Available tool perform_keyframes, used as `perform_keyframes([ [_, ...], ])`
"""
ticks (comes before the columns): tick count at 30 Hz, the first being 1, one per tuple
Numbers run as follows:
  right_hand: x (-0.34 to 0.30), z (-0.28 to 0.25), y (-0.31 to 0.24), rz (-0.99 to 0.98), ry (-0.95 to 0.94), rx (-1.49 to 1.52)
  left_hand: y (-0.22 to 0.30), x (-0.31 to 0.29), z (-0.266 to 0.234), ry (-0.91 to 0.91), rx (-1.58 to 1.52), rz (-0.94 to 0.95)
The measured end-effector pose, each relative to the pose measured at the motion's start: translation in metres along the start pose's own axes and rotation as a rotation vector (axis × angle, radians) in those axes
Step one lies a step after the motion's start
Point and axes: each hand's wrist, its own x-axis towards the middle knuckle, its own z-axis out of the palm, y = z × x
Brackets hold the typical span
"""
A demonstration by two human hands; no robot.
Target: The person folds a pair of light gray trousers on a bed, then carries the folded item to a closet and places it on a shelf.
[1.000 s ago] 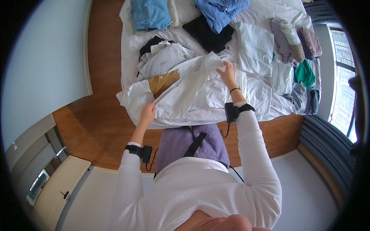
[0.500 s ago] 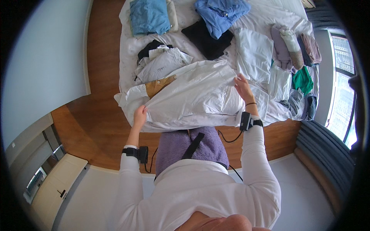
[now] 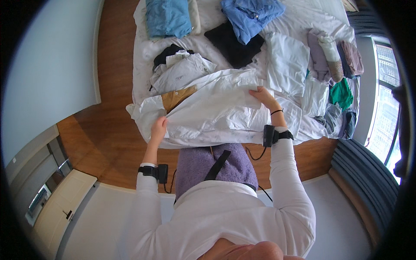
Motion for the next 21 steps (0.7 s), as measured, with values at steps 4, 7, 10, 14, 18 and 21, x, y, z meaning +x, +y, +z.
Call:
perform_keyframes([
  [4,0.027,-0.012,0.018,-0.187,-0.016,0.171,-0.005,0.005,-0.005,-0.074,-0.028,-0.096],
  [7,0.056,-0.009,0.023,-0.176,0.037,0.083,-0.005,0.006,-0.003,-0.089,-0.016,-0.117],
  [10,0.081,0.012,0.025,-0.146,0.357,-0.302,0.0,0.007,0.004,-0.034,0.016,-0.092],
  [14,0.101,0.02,0.021,-0.066,0.349,-0.423,0.017,0.004,0.012,0.132,-0.142,-0.194],
  [18,0.086,0.006,0.014,-0.098,0.275,-0.055,0.038,-0.007,0.003,0.04,-0.09,-0.102],
  [21,0.038,-0.004,0.016,-0.12,0.14,0.168,0.05,-0.023,-0.01,-0.275,0.023,-0.11],
])
